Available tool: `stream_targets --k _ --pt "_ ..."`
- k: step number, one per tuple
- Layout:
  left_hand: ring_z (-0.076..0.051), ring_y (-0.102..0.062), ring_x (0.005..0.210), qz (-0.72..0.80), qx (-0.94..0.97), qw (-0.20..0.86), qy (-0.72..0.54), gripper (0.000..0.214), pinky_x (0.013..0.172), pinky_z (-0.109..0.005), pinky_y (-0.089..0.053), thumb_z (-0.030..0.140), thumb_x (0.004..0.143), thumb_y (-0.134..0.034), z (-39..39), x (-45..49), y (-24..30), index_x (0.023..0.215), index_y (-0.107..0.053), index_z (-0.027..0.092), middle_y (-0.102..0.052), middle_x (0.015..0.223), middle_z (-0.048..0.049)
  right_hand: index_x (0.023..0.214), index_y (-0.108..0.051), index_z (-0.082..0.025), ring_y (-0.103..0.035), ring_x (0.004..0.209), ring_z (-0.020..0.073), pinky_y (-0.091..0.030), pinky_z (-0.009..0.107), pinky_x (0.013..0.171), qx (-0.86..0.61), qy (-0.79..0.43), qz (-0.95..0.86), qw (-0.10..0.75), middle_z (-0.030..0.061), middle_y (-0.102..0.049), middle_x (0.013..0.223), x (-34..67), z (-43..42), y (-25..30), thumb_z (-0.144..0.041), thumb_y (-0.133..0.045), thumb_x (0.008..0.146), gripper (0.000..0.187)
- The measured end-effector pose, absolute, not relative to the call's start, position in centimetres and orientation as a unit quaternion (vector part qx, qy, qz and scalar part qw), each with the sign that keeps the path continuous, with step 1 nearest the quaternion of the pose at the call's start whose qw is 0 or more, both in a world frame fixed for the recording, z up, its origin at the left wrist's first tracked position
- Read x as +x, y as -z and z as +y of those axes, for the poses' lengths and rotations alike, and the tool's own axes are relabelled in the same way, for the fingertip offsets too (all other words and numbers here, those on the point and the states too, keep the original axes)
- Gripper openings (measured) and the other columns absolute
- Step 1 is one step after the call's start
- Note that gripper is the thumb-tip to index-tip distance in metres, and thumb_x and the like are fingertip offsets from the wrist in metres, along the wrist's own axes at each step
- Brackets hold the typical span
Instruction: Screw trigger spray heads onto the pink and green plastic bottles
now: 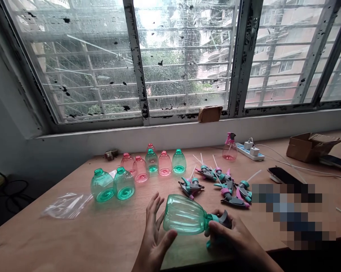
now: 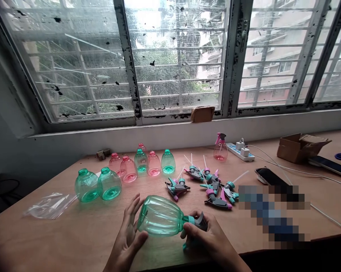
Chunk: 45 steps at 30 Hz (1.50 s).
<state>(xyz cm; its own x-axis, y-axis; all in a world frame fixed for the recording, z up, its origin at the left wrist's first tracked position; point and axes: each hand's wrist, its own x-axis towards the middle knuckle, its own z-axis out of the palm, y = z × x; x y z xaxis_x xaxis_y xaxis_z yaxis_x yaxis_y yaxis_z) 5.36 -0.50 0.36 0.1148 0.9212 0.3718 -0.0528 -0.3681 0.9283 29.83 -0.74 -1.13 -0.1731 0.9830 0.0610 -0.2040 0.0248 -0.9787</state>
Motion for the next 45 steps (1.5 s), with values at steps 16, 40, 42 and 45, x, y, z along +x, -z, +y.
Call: stream_targets --k 16,40,42,45 --pt "-0.035 -0.044 0.139 0.406 0.623 0.468 -0.478 0.059 0.119 -0.049 -0.027 0.054 0.094 -0.051 -0.5 5.9 -1.9 0.145 -0.046 0.024 -0.057 0.144 -0.0094 0.085 -0.066 -0.016 -0.071 0.06 0.0187 -0.052 0.028 0.061 -0.397 -0.563 -0.52 0.505 0.0025 -0.078 0.07 29.9 -0.9 0.5 -0.044 -0.078 0.079 0.031" --pt "-0.033 -0.029 0.148 0.399 0.62 0.484 -0.471 0.069 0.122 -0.053 -0.017 0.059 0.095 -0.044 -0.3 5.6 -0.9 0.153 -0.03 0.024 -0.037 0.16 -0.0104 0.092 -0.064 -0.018 -0.07 0.059 0.0182 -0.059 0.033 0.061 -0.379 -0.577 -0.467 0.553 0.0033 -0.078 0.071 30.2 -0.9 1.3 -0.044 -0.077 0.081 0.031" --pt "-0.031 -0.033 0.147 0.438 0.634 0.436 -0.465 0.059 0.12 -0.054 -0.023 0.054 0.1 -0.034 -0.2 5.5 -0.5 0.151 -0.032 0.024 -0.036 0.16 -0.0108 0.091 -0.063 -0.019 -0.068 0.059 0.016 -0.058 0.029 0.061 -0.368 -0.569 -0.437 0.591 0.0019 -0.077 0.071 30.3 -0.7 1.5 -0.043 -0.075 0.083 0.028" --pt "-0.03 -0.039 0.142 0.487 0.718 0.295 -0.401 0.043 0.117 -0.056 -0.03 0.038 0.103 -0.034 -0.3 5.3 -0.4 0.141 -0.047 0.026 -0.046 0.153 -0.0101 0.086 -0.063 -0.019 -0.067 0.058 0.0134 -0.055 0.023 0.058 -0.36 -0.56 -0.42 0.617 0.0002 -0.076 0.069 30.5 -0.5 1.7 -0.042 -0.074 0.085 0.026"
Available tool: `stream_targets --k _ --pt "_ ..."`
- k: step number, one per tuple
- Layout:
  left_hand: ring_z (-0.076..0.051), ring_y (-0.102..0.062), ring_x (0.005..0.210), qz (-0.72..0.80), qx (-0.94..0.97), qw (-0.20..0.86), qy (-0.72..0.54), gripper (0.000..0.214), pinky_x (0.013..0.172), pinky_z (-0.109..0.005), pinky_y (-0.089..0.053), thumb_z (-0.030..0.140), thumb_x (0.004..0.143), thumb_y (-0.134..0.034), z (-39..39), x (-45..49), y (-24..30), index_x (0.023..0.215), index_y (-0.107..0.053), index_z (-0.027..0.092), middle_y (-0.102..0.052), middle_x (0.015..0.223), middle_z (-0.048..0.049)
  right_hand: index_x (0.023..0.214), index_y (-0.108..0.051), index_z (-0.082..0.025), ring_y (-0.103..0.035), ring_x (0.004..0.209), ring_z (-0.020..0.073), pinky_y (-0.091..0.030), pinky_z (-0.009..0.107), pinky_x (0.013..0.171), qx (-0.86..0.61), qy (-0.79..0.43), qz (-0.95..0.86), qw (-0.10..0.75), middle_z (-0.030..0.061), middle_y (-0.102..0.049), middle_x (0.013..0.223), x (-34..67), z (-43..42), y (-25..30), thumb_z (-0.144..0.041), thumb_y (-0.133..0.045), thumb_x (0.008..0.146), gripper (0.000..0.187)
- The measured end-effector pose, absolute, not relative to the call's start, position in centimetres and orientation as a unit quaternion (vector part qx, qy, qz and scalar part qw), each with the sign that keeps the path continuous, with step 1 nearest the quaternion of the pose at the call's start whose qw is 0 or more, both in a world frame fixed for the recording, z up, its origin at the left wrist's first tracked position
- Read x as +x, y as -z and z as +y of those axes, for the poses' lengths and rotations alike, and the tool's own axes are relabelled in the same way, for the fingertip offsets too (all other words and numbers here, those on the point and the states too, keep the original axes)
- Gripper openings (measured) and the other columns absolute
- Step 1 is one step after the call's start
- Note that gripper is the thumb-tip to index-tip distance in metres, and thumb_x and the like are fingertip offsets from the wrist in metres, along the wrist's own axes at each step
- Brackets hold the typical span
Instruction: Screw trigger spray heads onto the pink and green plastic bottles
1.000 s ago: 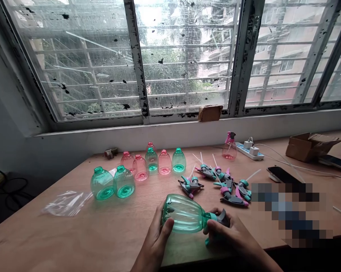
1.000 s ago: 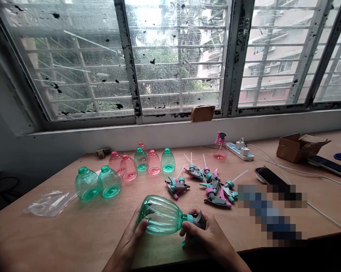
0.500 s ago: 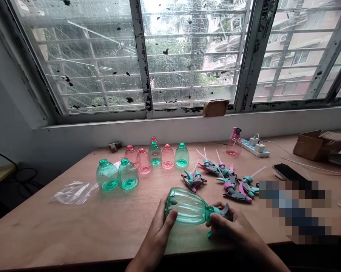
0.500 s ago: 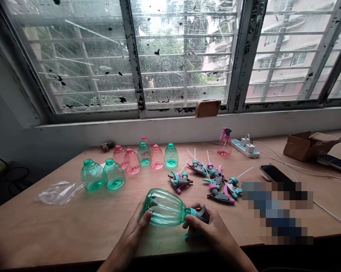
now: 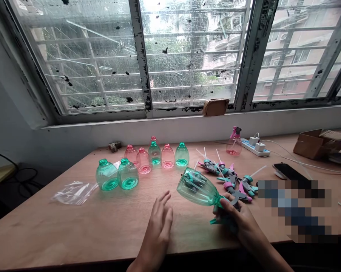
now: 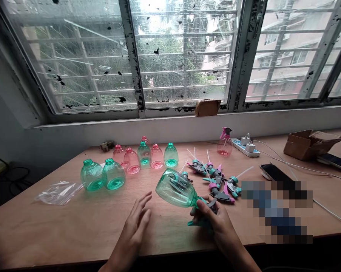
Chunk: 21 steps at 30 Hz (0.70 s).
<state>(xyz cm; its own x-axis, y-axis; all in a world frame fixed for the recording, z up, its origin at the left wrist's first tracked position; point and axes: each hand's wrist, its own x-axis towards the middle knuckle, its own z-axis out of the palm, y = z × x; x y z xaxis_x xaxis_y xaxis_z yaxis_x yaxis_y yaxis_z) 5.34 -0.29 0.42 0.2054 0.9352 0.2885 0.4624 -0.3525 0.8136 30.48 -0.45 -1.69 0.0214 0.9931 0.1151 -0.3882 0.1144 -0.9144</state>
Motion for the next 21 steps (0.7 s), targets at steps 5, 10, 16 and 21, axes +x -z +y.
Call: stream_targets --k 5,10,16,21 --pt "-0.035 -0.049 0.134 0.48 0.843 0.144 -0.196 0.051 0.111 -0.058 -0.041 0.034 0.096 -0.052 -1.3 5.3 -1.0 0.145 -0.046 0.018 -0.053 0.148 -0.0156 0.089 -0.062 -0.019 -0.067 0.059 0.0137 -0.055 0.022 0.058 -0.358 -0.566 -0.435 0.602 0.0008 -0.076 0.07 30.6 -0.2 2.0 -0.041 -0.074 0.086 0.025" --pt "-0.039 -0.054 0.129 0.467 0.878 0.063 -0.088 0.051 0.106 -0.06 -0.046 0.04 0.097 -0.052 -1.7 5.4 -1.6 0.14 -0.051 0.012 -0.055 0.146 -0.0194 0.091 -0.062 -0.019 -0.067 0.059 0.0139 -0.055 0.023 0.059 -0.357 -0.566 -0.438 0.6 0.0005 -0.076 0.069 30.5 -0.4 1.9 -0.04 -0.072 0.087 0.024" --pt "-0.033 -0.064 0.114 0.401 0.911 0.025 -0.092 0.028 0.093 -0.046 -0.058 0.025 0.087 -0.071 -1.9 5.7 -1.8 0.114 -0.065 0.019 -0.069 0.125 -0.0111 0.09 -0.062 -0.018 -0.067 0.057 0.0142 -0.055 0.024 0.058 -0.354 -0.569 -0.436 0.6 0.0007 -0.076 0.069 30.5 -0.3 2.0 -0.04 -0.074 0.086 0.025" --pt "-0.023 -0.071 0.091 0.281 0.941 -0.044 -0.181 0.016 0.066 -0.026 -0.059 0.027 0.084 -0.075 -2.0 5.3 -0.4 0.095 -0.065 0.021 -0.076 0.103 -0.0014 0.089 -0.062 -0.019 -0.067 0.057 0.0149 -0.055 0.024 0.057 -0.355 -0.569 -0.437 0.599 0.0008 -0.076 0.068 30.5 -0.2 2.2 -0.04 -0.075 0.085 0.025"
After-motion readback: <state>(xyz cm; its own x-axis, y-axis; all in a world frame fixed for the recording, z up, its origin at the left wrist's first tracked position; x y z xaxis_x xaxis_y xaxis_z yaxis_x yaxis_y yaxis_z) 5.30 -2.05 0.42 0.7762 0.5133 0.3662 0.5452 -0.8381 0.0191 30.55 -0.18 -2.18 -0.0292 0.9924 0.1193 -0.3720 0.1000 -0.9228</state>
